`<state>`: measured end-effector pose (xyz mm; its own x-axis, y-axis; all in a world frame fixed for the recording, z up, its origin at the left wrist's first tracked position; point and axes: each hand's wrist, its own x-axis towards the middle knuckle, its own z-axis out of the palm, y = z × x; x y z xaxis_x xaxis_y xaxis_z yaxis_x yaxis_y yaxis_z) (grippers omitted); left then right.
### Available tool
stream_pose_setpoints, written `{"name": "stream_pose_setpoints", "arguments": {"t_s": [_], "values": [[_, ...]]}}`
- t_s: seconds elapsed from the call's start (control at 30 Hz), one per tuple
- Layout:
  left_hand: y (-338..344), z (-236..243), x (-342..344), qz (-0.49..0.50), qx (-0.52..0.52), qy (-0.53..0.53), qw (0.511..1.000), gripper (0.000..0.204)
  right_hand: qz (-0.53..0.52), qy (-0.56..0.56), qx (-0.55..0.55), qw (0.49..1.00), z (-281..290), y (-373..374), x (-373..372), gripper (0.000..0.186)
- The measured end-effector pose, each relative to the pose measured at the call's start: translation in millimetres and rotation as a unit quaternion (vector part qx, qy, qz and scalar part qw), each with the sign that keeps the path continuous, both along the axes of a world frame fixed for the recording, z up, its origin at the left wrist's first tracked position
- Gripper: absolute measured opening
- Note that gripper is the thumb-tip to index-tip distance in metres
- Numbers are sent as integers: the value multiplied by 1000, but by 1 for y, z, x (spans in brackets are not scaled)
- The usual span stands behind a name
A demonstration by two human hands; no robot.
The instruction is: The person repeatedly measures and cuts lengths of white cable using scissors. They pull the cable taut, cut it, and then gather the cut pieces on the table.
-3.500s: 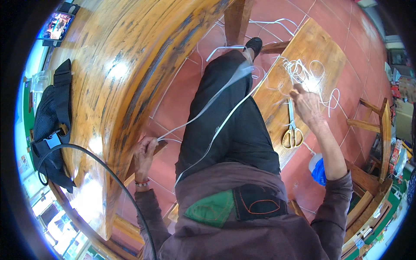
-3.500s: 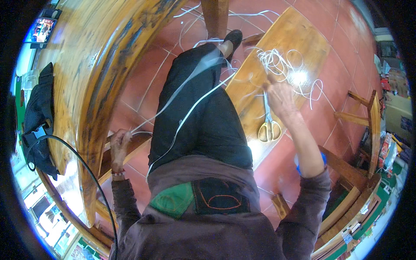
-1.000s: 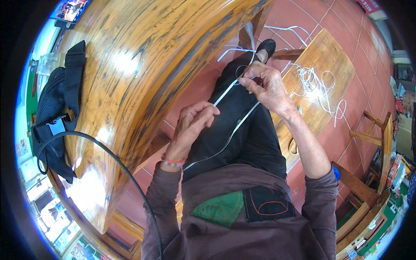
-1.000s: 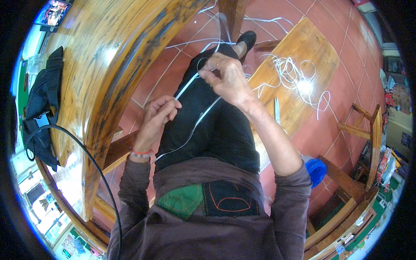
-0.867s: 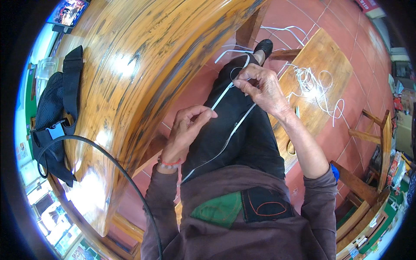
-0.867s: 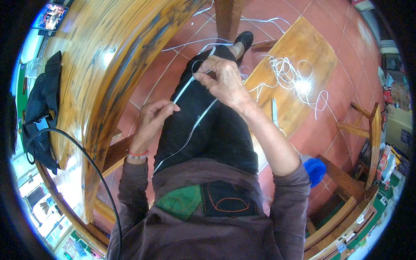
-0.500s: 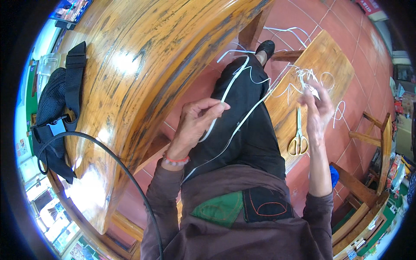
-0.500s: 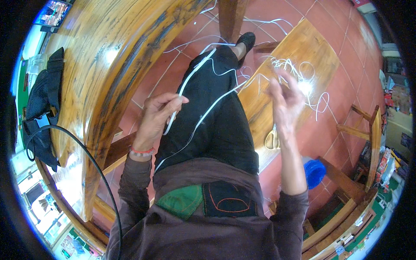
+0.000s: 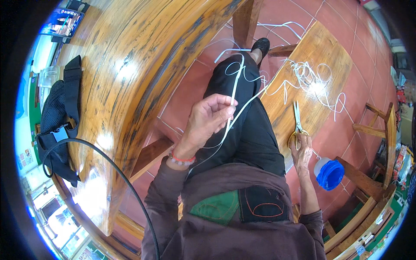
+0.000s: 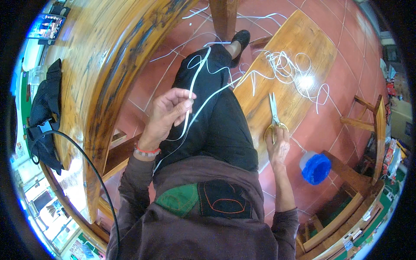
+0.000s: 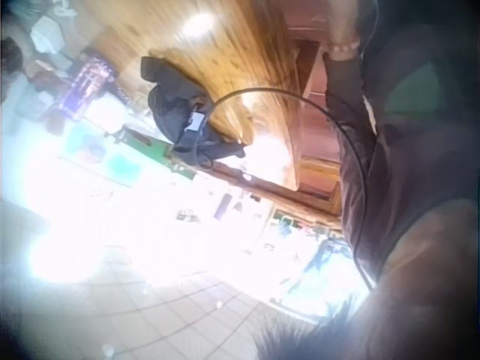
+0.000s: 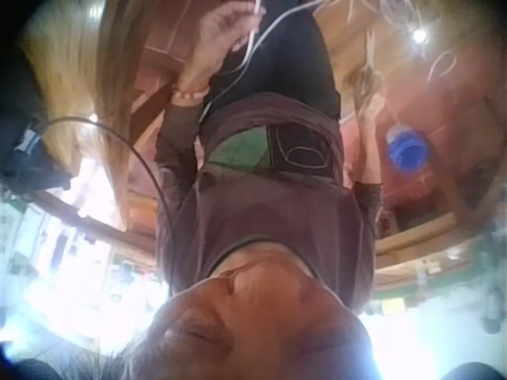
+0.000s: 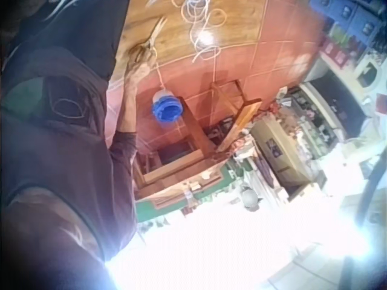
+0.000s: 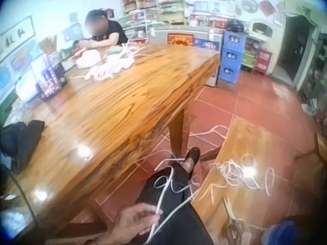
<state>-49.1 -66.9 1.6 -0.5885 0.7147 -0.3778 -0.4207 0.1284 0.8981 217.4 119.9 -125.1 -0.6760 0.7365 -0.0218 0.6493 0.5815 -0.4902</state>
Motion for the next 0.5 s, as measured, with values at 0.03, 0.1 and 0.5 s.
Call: {"name": "stream_pose_setpoints", "arguments": {"t_s": [0.03,0.1,0.5], "values": [[1,1,0,-1,-11,5,1000,11,1,2,11,1000,0,0,-1,18],[-1,-3,1,-5,-13,13,1000,13,5,6,34,999,3,-1,-2,18],[6,-6,-4,-24,5,-20,1000,17,-24,-4,50,998,-5,6,3,20]]}}
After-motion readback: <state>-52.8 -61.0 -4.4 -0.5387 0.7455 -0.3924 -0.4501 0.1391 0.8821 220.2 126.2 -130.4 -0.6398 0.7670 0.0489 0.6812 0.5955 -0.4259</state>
